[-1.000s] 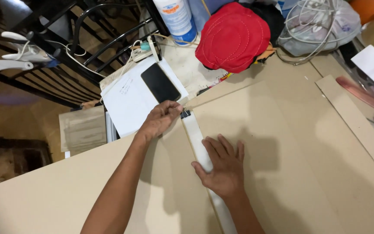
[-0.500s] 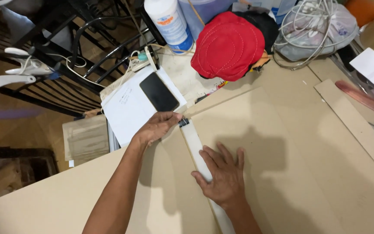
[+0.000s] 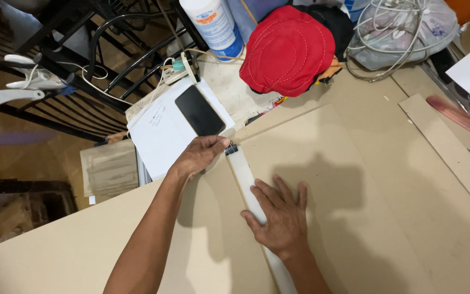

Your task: Using a utility knife and a straight edge to cut a large piece of cardboard or foam board.

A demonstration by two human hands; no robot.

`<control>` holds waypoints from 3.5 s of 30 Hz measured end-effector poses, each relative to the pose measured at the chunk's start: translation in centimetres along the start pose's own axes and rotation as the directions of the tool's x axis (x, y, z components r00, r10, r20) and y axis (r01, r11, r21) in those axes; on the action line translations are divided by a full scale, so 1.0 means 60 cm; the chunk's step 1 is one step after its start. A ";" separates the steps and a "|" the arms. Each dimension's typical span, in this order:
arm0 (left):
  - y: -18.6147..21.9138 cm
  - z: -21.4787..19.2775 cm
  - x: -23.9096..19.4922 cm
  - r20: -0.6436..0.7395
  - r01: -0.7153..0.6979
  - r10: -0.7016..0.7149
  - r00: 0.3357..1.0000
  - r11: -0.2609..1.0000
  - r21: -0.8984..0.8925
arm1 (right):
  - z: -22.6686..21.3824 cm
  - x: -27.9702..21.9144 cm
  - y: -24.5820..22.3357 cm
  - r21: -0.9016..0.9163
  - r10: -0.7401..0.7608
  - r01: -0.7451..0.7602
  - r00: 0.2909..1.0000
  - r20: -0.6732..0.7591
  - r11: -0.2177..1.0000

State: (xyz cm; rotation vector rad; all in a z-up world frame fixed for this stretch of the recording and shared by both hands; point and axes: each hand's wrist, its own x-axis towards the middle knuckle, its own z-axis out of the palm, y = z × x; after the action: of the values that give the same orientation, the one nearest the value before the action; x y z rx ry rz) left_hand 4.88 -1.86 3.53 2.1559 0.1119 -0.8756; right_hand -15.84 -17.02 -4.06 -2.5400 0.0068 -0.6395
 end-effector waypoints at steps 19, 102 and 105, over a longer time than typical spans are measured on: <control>-0.005 -0.002 0.004 0.015 -0.014 0.014 1.000 1.000 0.012 | -0.008 0.008 -0.005 -0.028 -0.051 0.050 0.998 -0.036 0.998; -0.056 0.040 -0.003 -0.246 -0.295 0.284 0.927 0.955 -0.007 | -0.012 0.011 -0.013 -0.028 -0.047 0.046 0.998 -0.037 0.999; -0.070 0.039 -0.005 -0.210 -0.428 0.430 0.878 0.902 0.056 | -0.013 0.011 -0.013 -0.029 -0.038 0.038 0.999 -0.026 0.999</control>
State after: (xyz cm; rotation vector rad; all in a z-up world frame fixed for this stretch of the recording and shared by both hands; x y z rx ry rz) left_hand 1.91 -0.61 -0.04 2.1573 -0.2556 -0.3814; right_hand -15.69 -16.81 -2.82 -2.5643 -0.0235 -0.6920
